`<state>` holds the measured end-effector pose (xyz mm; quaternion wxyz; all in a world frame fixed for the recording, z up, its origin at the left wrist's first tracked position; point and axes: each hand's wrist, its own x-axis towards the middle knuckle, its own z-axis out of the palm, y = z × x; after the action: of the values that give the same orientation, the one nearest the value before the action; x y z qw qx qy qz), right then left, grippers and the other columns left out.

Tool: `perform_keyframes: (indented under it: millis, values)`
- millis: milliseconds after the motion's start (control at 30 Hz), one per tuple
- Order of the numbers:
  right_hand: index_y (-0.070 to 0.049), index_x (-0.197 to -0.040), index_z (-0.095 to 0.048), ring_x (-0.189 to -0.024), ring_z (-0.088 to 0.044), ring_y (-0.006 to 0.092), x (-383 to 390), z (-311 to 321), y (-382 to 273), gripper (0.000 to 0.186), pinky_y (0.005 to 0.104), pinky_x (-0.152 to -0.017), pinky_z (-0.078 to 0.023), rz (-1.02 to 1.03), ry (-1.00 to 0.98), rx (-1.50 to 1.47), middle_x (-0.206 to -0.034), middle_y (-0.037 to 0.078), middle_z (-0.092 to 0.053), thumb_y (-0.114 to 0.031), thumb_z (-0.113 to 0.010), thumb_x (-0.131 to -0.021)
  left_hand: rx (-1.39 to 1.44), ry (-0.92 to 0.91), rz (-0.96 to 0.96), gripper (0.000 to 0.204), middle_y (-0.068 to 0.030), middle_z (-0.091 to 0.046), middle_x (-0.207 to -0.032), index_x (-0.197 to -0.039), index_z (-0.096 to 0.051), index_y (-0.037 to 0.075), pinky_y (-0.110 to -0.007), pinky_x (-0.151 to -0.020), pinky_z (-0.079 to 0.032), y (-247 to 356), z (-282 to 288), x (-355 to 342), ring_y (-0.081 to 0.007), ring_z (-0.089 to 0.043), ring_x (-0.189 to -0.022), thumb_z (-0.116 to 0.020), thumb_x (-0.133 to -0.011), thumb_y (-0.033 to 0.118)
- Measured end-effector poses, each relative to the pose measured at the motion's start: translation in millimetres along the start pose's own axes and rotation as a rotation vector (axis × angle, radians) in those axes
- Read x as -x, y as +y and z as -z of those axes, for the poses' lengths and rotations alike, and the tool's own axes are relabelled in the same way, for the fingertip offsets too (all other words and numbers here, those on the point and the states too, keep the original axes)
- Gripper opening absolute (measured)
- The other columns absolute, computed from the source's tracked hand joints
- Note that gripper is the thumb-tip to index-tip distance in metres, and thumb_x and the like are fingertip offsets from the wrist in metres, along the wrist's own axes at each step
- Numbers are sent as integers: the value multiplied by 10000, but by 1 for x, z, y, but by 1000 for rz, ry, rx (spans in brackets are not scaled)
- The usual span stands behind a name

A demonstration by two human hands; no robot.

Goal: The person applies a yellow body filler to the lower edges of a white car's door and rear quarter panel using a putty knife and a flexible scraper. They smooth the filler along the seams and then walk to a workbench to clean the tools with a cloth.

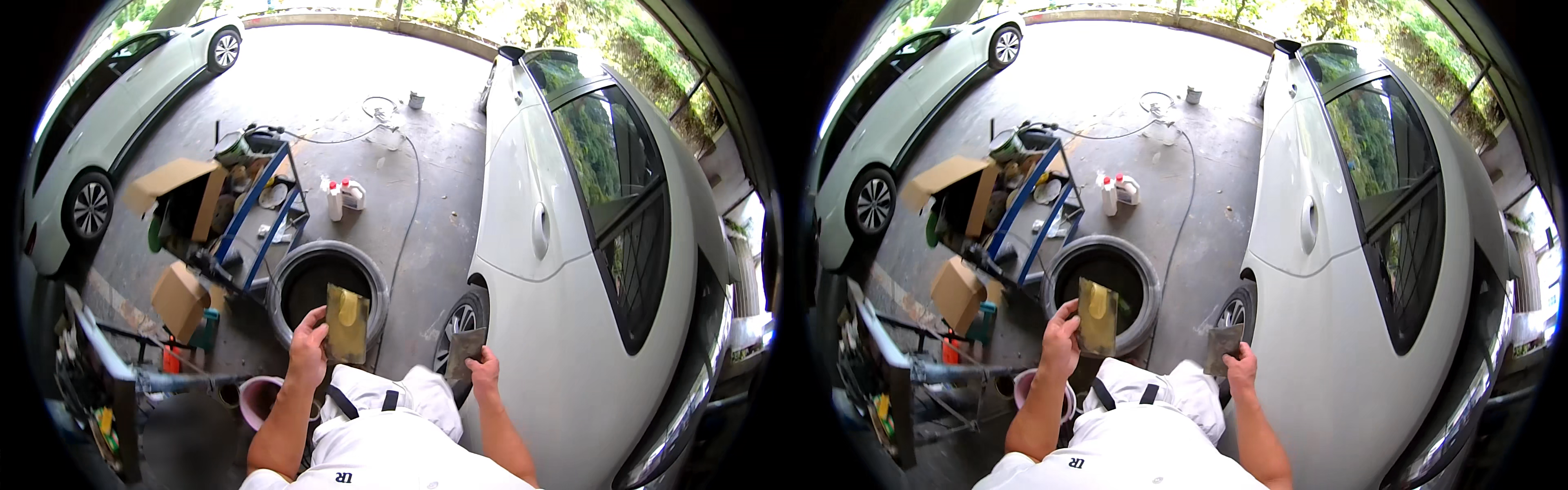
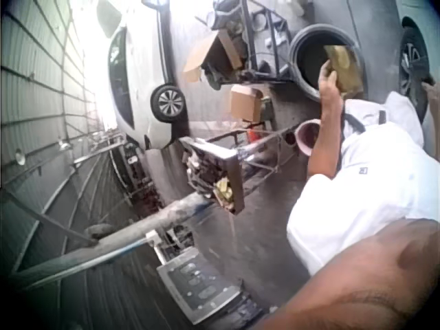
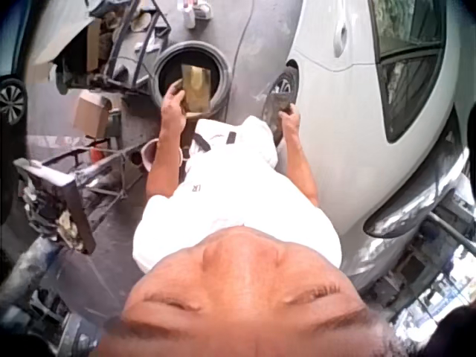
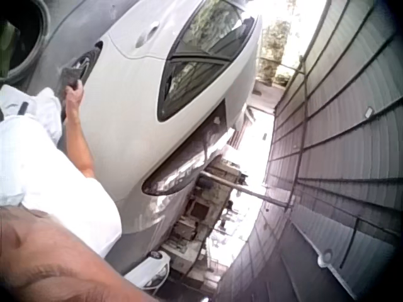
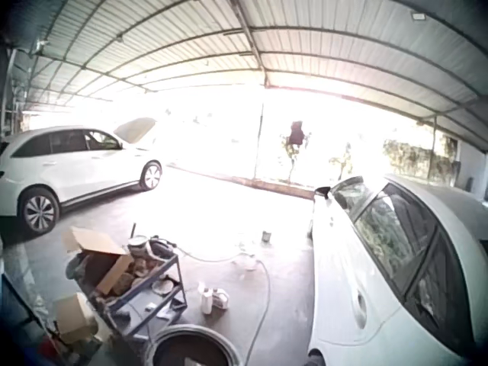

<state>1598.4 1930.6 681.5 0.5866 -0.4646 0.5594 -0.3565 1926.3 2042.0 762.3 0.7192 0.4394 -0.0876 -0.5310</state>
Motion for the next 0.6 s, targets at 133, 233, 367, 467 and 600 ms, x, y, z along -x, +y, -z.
perform_keyframes:
  millis: [133,233,367,467,600]
  values:
    - [12,-1016,-560,-871,-589,143,-126,-9,-26,309,277,-825,-458,9,80,-133,-968,56,-623,116,-525,-727,-31,-84,-12,301,-106,-607,-1053,-1189,-471,-6,-289,-785,-522,28,-70,-146,-163,-629,-900,-419,-893,-4]
    - [12,-1029,-558,-872,-589,145,-239,-18,-36,319,282,-819,-464,-17,109,-191,-974,58,-622,119,-520,-731,-74,-84,-15,305,-95,-621,-1015,-1207,-456,1,-267,-760,-526,33,-116,-252,-151,-639,-846,-422,-905,16]
    - [8,-1040,-559,-871,-584,137,-405,-26,-80,327,282,-809,-464,-49,75,-131,-962,45,-618,113,-527,-732,-73,-28,-17,333,-102,-616,-1014,-1227,-430,3,-278,-749,-529,31,-172,-385,-162,-640,-852,-410,-895,9]
    - [2,-1039,-562,-869,-577,127,-511,-41,-149,323,267,-813,-451,-6,16,-74,-949,35,-614,100,-534,-732,-31,54,-31,335,-108,-608,-1025,-1221,-431,0,-289,-761,-527,51,-213,-468,-172,-636,-872,-403,-887,4]
    - [2,-1032,-562,-864,-570,119,-652,-58,-231,311,259,-823,-439,54,-24,36,-942,30,-610,90,-526,-736,-23,100,-60,340,-115,-603,-1046,-1221,-431,-1,-294,-773,-522,75,-251,-582,-180,-633,-890,-395,-883,4]
